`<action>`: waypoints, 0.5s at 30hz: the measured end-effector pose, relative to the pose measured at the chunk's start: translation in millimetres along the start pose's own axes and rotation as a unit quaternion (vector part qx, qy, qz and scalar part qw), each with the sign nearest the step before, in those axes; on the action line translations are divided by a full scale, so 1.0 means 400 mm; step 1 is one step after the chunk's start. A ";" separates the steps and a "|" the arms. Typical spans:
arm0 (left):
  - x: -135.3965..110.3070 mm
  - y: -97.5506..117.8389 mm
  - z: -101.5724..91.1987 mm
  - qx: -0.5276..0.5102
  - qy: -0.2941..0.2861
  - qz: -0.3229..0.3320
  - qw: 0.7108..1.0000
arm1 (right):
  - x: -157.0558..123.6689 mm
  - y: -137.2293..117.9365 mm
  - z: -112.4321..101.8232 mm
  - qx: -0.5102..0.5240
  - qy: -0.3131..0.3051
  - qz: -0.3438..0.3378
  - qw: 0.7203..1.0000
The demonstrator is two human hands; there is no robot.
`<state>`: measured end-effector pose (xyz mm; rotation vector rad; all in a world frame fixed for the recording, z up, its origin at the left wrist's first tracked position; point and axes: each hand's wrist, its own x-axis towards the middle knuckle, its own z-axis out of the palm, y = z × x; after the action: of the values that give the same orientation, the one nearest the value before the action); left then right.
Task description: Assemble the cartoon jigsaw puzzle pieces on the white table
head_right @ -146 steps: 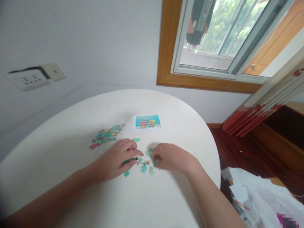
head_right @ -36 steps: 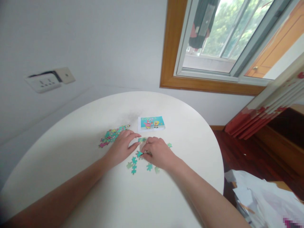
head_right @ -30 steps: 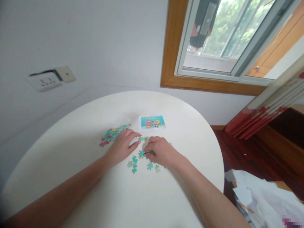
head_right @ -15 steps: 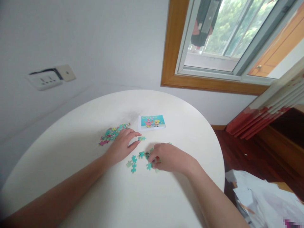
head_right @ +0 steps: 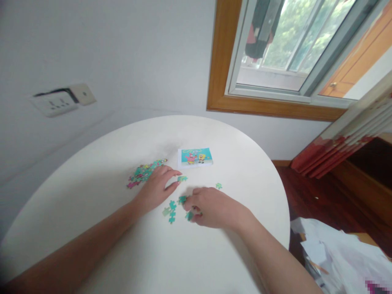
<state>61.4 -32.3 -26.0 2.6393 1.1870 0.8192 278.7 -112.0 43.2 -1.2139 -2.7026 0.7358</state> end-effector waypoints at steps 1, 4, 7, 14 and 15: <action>0.000 0.001 -0.001 -0.001 0.000 0.000 1.000 | 0.001 -0.001 0.001 -0.009 0.002 0.009 1.000; 0.000 0.003 -0.002 0.000 0.002 -0.001 1.000 | 0.005 -0.002 0.008 -0.039 0.004 0.024 0.999; 0.000 0.002 -0.002 -0.004 0.006 -0.002 1.000 | 0.011 -0.002 0.016 -0.032 -0.001 -0.002 0.999; 0.000 -0.001 0.001 0.000 0.005 -0.001 1.000 | 0.017 -0.004 0.012 0.029 -0.002 -0.012 0.999; 0.000 -0.001 0.001 0.001 0.005 0.000 1.000 | 0.019 -0.004 0.014 0.034 -0.002 -0.015 0.999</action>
<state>61.1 -32.0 -26.4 2.6399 1.1921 0.8319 271.1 -109.5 38.3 -1.1551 -2.6695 0.8206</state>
